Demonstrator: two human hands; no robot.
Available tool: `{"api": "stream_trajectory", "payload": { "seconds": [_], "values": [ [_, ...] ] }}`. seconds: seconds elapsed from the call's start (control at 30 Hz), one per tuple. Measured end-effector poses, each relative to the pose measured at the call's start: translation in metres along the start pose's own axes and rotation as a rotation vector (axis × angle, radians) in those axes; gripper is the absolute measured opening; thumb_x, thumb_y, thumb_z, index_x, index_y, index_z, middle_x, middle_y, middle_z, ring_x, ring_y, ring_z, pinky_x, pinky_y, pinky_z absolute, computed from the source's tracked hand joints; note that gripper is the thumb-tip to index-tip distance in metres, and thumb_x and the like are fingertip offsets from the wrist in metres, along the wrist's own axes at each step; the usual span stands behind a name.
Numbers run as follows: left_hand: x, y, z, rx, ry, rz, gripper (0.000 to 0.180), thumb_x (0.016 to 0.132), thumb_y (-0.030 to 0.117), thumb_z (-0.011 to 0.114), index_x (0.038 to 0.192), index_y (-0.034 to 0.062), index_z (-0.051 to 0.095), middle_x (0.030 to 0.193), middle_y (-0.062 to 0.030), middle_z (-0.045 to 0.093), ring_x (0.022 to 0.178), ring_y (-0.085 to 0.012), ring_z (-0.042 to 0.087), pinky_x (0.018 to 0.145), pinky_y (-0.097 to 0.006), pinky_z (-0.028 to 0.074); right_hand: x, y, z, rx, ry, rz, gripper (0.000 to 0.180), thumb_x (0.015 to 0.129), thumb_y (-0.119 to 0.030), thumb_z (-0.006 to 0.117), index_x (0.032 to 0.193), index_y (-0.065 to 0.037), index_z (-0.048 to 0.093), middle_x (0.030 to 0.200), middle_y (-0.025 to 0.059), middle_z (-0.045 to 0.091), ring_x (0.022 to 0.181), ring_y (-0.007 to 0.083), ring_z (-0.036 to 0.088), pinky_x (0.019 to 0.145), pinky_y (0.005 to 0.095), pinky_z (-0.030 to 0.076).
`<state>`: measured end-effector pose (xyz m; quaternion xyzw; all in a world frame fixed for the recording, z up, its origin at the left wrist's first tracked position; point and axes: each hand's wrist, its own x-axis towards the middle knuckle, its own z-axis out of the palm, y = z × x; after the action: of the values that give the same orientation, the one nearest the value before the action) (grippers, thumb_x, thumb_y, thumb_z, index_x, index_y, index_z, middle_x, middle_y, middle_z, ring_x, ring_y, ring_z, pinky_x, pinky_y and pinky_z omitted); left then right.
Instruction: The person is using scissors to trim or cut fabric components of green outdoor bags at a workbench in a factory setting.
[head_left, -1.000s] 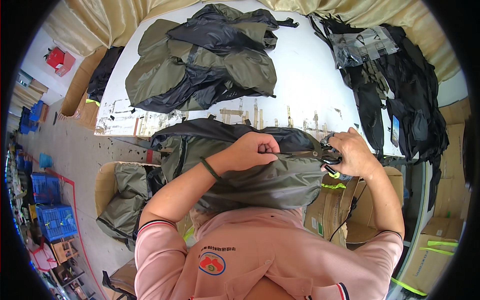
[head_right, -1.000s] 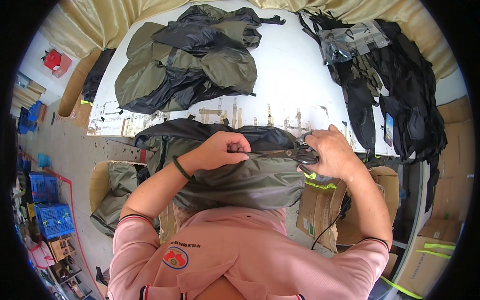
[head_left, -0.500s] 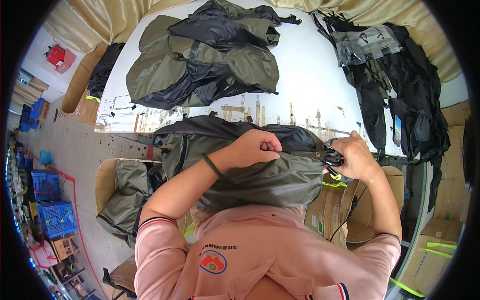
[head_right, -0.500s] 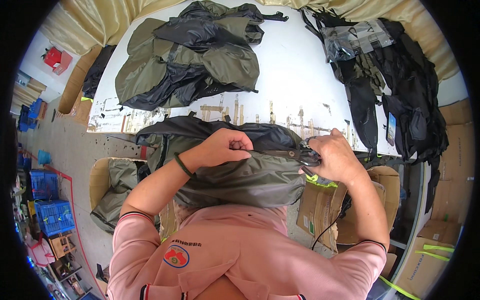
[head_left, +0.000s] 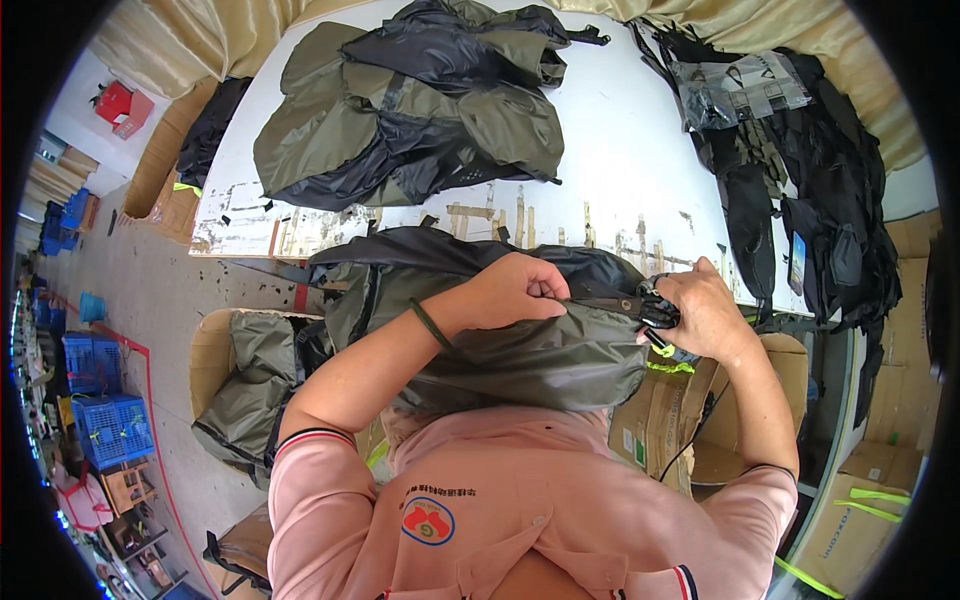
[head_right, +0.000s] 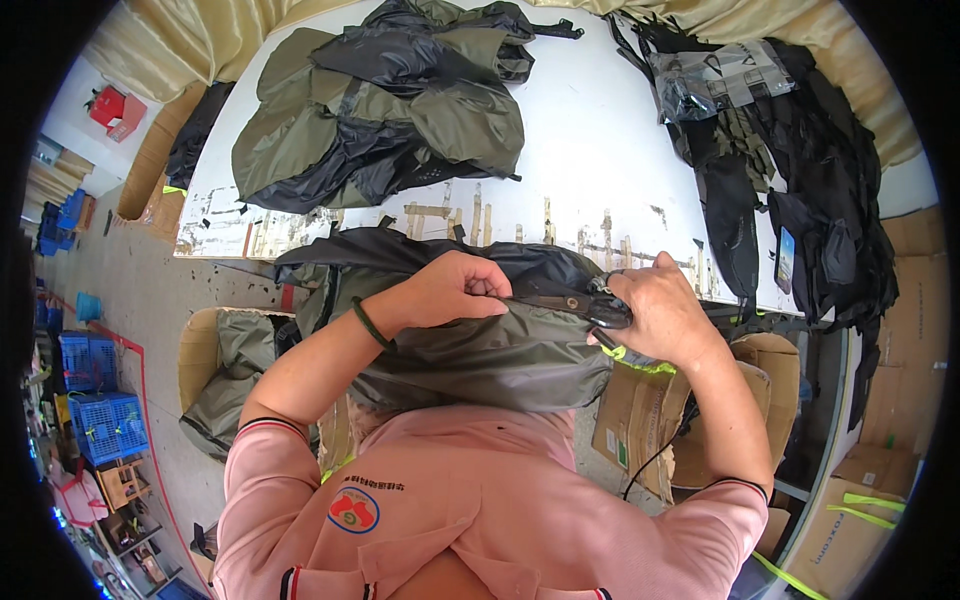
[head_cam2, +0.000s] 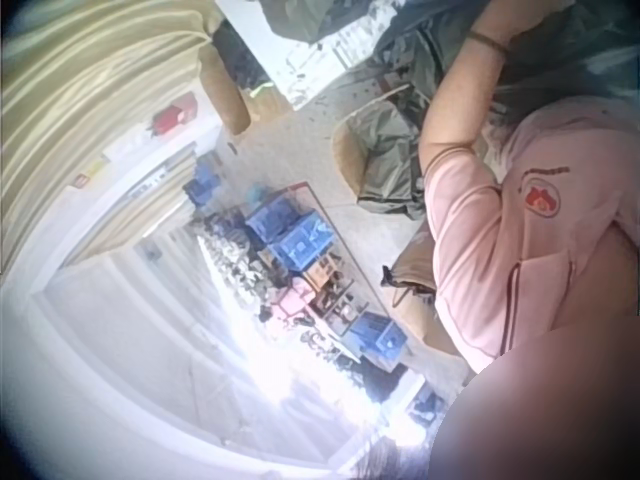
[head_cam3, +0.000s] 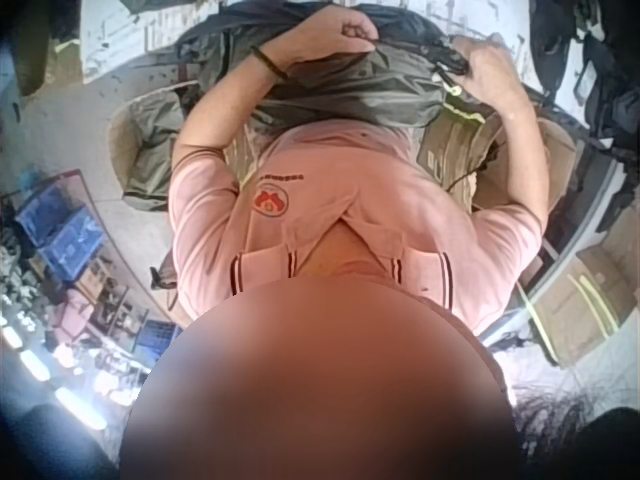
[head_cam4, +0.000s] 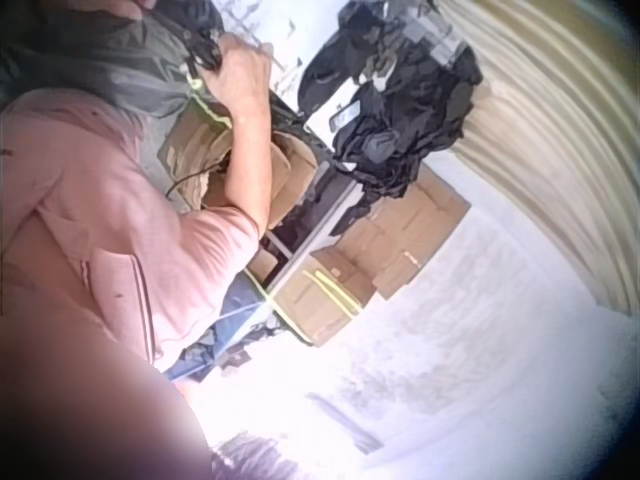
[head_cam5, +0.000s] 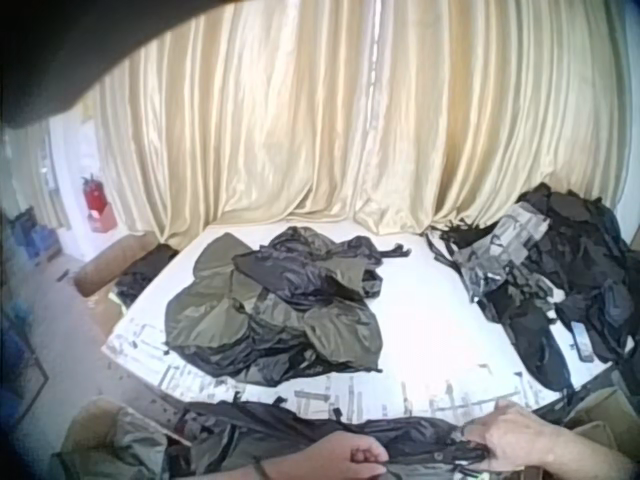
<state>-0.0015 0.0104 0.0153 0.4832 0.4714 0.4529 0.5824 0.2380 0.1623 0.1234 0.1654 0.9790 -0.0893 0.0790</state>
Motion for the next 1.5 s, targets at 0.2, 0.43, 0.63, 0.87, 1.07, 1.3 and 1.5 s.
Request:
{"api": "stream_trajectory", "payload": {
  "seconds": [0.2, 0.43, 0.63, 0.87, 1.07, 1.3, 1.5],
  "values": [
    [0.0, 0.003, 0.0, -0.001, -0.016, -0.017, 0.011, 0.083, 0.006, 0.073, 0.093, 0.0022, 0.068, 0.073, 0.0064, 0.056, 0.064, -0.0013, 0.045, 0.056, -0.019, 0.036, 0.003, -0.006, -0.002, -0.052, 0.033, -0.011, 0.045, 0.062, -0.04, 0.084, 0.074, -0.005, 0.058, 0.068, 0.0141, 0.062, 0.07, 0.0343, 0.06, 0.077, 0.0397, 0.04],
    [0.001, 0.002, -0.001, 0.073, 0.002, 0.076, 0.013, 0.083, 0.011, 0.075, 0.091, 0.0038, 0.066, 0.076, 0.0024, 0.061, 0.067, -0.0053, 0.049, 0.059, -0.023, 0.041, 0.001, 0.006, 0.015, 0.076, 0.036, -0.002, 0.031, 0.067, -0.026, 0.08, 0.073, -0.006, 0.058, 0.067, 0.0153, 0.061, 0.069, 0.0373, 0.059, 0.077, 0.0407, 0.041],
    [-0.037, 0.009, -0.052, 0.742, 0.024, 0.171, 0.023, 0.074, 0.022, 0.079, 0.088, 0.0093, 0.066, 0.084, -0.0071, 0.06, 0.08, -0.0269, 0.058, 0.072, -0.037, 0.045, -0.01, 0.032, 0.01, 0.091, 0.14, 0.005, 0.027, 0.069, -0.017, 0.078, 0.072, -0.004, 0.054, 0.069, 0.0165, 0.058, 0.07, 0.0391, 0.054, 0.075, 0.0403, 0.041],
    [-0.096, 0.018, -0.091, 1.27, 0.215, 0.025, 0.022, 0.068, 0.015, 0.081, 0.086, 0.0123, 0.068, 0.097, -0.0043, 0.055, 0.101, -0.0252, 0.052, 0.096, -0.044, 0.031, -0.014, 0.036, -0.004, 0.162, 0.175, 0.124, 0.021, 0.069, -0.009, 0.075, 0.073, -0.003, 0.056, 0.069, 0.0162, 0.059, 0.069, 0.0392, 0.05, 0.072, 0.0385, 0.038],
    [-0.121, 0.043, -0.111, 1.155, 0.281, 0.139, 0.019, 0.069, 0.01, 0.08, 0.082, 0.0102, 0.066, 0.101, -0.004, 0.056, 0.106, -0.0248, 0.05, 0.1, -0.042, 0.032, -0.001, 0.041, 0.004, 0.11, 0.159, 0.144, 0.016, 0.067, -0.005, 0.073, 0.074, -0.004, 0.059, 0.07, 0.0153, 0.058, 0.071, 0.0381, 0.054, 0.074, 0.0384, 0.039],
    [-0.147, 0.048, -0.122, 0.256, -0.017, 0.125, 0.017, 0.085, 0.015, 0.073, 0.078, 0.0018, 0.064, 0.092, -0.0079, 0.064, 0.087, -0.0186, 0.058, 0.083, -0.032, 0.044, 0.015, 0.062, 0.037, 0.17, 0.198, 0.167, 0.019, 0.069, -0.007, 0.073, 0.076, -0.001, 0.056, 0.074, 0.0199, 0.06, 0.07, 0.0424, 0.053, 0.068, 0.0426, 0.042],
    [-0.161, -0.004, -0.132, 0.925, 0.169, -0.26, 0.048, 0.082, 0.054, 0.071, 0.084, 0.0054, 0.066, 0.097, -0.0087, 0.064, 0.097, -0.0289, 0.059, 0.09, -0.037, 0.04, 0.022, 0.077, 0.055, 0.259, 0.235, 0.163, 0.029, 0.075, -0.016, 0.077, 0.08, 0.001, 0.054, 0.074, 0.0238, 0.059, 0.07, 0.0459, 0.053, 0.063, 0.0455, 0.044]
  ]
}}
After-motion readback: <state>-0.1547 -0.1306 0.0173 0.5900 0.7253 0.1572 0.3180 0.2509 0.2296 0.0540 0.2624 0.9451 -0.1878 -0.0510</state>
